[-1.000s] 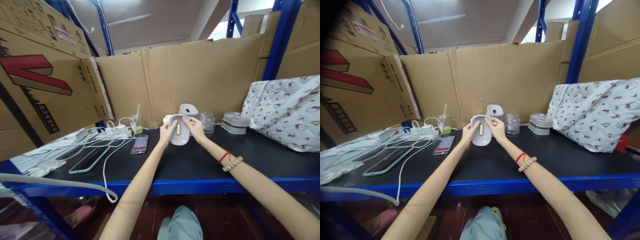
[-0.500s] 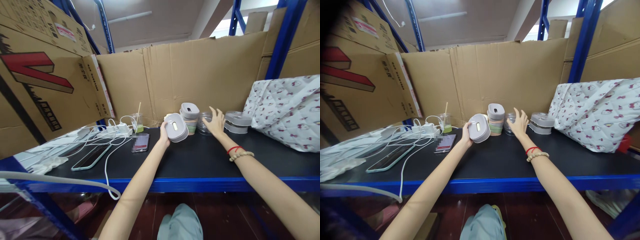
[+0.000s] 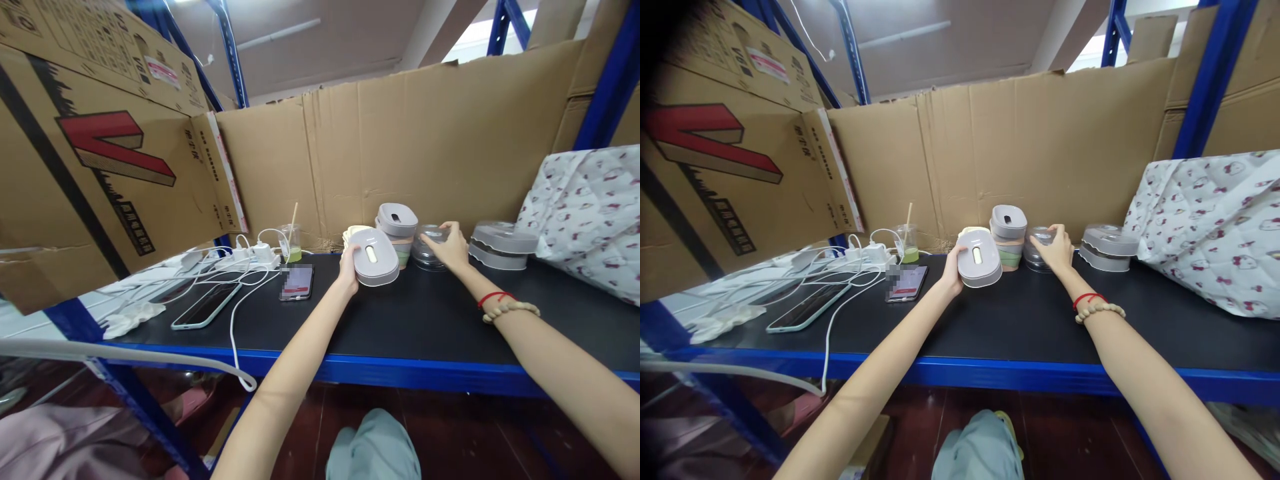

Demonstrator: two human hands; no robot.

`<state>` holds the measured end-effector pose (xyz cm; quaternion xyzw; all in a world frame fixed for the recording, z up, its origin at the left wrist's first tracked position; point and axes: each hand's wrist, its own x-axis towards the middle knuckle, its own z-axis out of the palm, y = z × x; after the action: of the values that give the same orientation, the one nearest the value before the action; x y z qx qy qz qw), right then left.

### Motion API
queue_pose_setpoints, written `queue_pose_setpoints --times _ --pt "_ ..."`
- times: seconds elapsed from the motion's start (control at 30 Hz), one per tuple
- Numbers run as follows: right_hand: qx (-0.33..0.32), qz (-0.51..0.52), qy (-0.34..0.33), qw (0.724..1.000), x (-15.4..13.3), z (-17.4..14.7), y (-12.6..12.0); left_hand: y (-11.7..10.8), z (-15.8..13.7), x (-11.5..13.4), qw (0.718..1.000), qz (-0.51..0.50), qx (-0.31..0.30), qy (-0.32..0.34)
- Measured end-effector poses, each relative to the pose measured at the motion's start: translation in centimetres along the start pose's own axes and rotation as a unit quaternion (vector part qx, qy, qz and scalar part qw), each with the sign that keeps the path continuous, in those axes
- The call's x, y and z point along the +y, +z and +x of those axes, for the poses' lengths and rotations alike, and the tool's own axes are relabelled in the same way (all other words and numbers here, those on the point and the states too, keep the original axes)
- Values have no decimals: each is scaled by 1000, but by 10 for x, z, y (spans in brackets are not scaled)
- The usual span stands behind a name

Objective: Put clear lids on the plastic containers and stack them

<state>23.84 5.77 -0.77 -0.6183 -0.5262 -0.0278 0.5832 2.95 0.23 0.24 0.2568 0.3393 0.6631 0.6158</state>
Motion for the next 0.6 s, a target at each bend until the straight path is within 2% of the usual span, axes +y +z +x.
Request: queue_pose_setpoints --times 0.3,0.37,0.5,0.6 --pt "0 13 -9 1000 -4 -4 -1 4 -3 2 998 15 14 55" --pt "32 37 -16 999 -6 -4 -4 5 -6 2 998 32 4 61" --pt "134 83 -90 983 -17 -6 -8 4 -7 4 996 43 1 73" --pt "127 98 -158 974 -32 -17 -9 5 -6 5 996 18 7 86"
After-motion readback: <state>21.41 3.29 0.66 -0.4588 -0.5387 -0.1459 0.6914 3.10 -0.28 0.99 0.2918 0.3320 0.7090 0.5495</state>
